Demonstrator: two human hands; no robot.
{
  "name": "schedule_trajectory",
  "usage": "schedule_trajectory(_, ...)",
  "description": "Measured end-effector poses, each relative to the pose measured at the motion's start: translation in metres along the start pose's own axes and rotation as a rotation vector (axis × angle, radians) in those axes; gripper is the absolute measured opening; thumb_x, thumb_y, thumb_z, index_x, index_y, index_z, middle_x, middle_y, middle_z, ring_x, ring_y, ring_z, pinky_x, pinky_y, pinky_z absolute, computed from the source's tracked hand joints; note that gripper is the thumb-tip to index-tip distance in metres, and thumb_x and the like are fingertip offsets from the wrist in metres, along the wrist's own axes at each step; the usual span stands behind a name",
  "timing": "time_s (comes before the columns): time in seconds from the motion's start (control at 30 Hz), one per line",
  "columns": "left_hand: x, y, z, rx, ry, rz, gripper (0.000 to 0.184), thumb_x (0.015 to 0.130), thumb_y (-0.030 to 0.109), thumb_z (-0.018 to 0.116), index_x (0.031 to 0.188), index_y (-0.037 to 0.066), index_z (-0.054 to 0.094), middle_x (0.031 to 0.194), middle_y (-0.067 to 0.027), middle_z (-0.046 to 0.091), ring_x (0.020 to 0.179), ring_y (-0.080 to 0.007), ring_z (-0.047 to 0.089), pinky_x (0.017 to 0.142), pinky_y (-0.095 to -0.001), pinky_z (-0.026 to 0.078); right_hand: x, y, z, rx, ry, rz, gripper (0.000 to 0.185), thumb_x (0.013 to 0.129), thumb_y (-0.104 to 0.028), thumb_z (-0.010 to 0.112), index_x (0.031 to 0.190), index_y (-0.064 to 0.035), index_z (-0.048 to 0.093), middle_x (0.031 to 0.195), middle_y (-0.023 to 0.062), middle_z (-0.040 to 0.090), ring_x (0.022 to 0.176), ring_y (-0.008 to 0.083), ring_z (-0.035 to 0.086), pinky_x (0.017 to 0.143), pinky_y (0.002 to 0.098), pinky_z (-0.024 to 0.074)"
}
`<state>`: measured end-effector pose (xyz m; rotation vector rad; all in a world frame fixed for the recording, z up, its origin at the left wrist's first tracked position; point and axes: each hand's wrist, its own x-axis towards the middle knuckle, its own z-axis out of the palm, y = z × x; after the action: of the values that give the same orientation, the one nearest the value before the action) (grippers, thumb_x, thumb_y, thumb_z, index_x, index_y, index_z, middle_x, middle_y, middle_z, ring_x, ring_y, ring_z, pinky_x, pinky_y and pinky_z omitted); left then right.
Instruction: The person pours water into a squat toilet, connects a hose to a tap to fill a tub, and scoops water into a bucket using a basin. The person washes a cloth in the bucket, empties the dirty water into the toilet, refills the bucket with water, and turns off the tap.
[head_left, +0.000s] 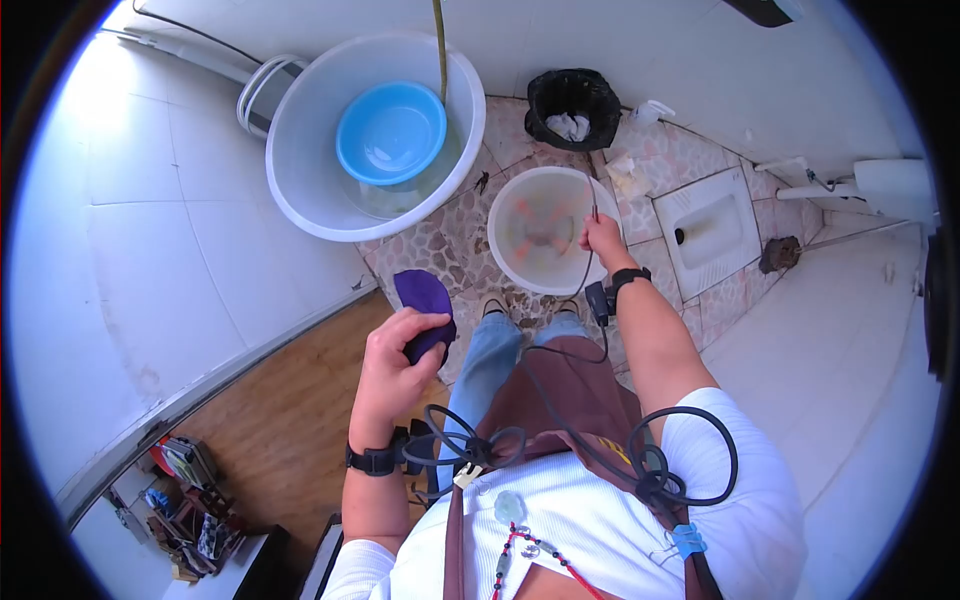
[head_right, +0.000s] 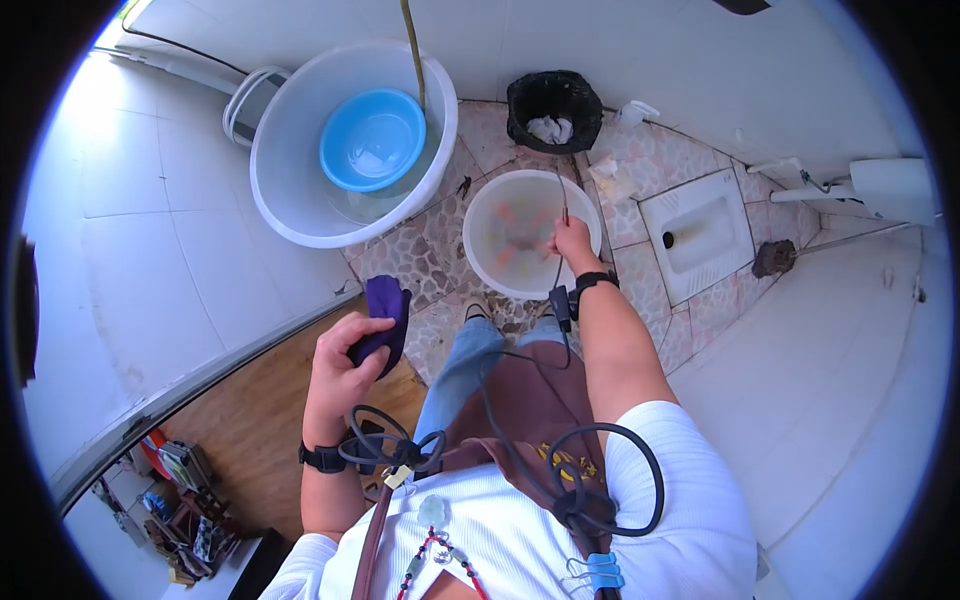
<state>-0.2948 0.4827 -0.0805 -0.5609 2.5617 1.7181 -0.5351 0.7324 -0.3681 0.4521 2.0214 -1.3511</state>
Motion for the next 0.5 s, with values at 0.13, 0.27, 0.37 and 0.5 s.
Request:
schedule_trajectory(0.13, 0.017, 0.002, 0.007, -0.072, 0.013, 0.090, 0.026, 0.065, -0.002, 0.059, 0.090, 0.000, 0.061, 0.073, -0.0101, 0.056, 0.068, -0.0215, 0.056, 0.064, -0.0279, 0.044, 0.011, 0.008, 0.001, -0.327, 0.183, -0.110, 0.020, 0.083, -0.015, 0.047, 0.092, -0.0003, 0.056, 0.079, 0.0149, 0.060, 0.069, 0.0295, 0.061, 0.062, 0.0385, 0.0499)
schedule_trajectory(0.27, 0.041, 0.020, 0.025, -0.167, -0.041, 0.162, 0.025, 0.066, 0.001, 0.060, 0.091, 0.000, 0.061, 0.078, -0.0114, 0.057, 0.074, -0.0241, 0.057, 0.070, -0.0303, 0.045, -0.002, 0.030, -0.050, -0.586, 0.385, -0.054, 0.029, 0.069, -0.012, 0.053, 0.093, 0.0044, 0.058, 0.096, 0.0272, 0.059, 0.097, 0.0406, 0.054, 0.082, 0.0441, 0.0448)
schedule_trajectory(0.37, 0.065, 0.040, 0.045, -0.225, -0.115, 0.253, 0.028, 0.068, 0.003, 0.060, 0.095, 0.002, 0.060, 0.081, -0.0127, 0.057, 0.077, -0.0255, 0.057, 0.071, -0.0308, 0.045, -0.025, 0.055, -0.096, -0.828, 0.377, -0.150, 0.030, 0.076, -0.020, 0.051, 0.092, 0.0046, 0.057, 0.097, 0.0283, 0.057, 0.094, 0.0435, 0.053, 0.082, 0.0483, 0.0429)
schedule_trajectory(0.5, 0.096, 0.050, 0.079, 0.005, -0.161, 0.338, 0.032, 0.068, 0.011, 0.063, 0.099, 0.002, 0.059, 0.098, -0.0153, 0.058, 0.085, -0.0322, 0.057, 0.077, -0.0372, 0.045, -0.020, 0.125, -0.163, -1.430, -0.060, -0.497, 0.020, 0.073, -0.017, 0.050, 0.075, -0.0048, 0.065, 0.077, 0.0174, 0.061, 0.078, 0.0336, 0.060, 0.068, 0.0419, 0.0481)
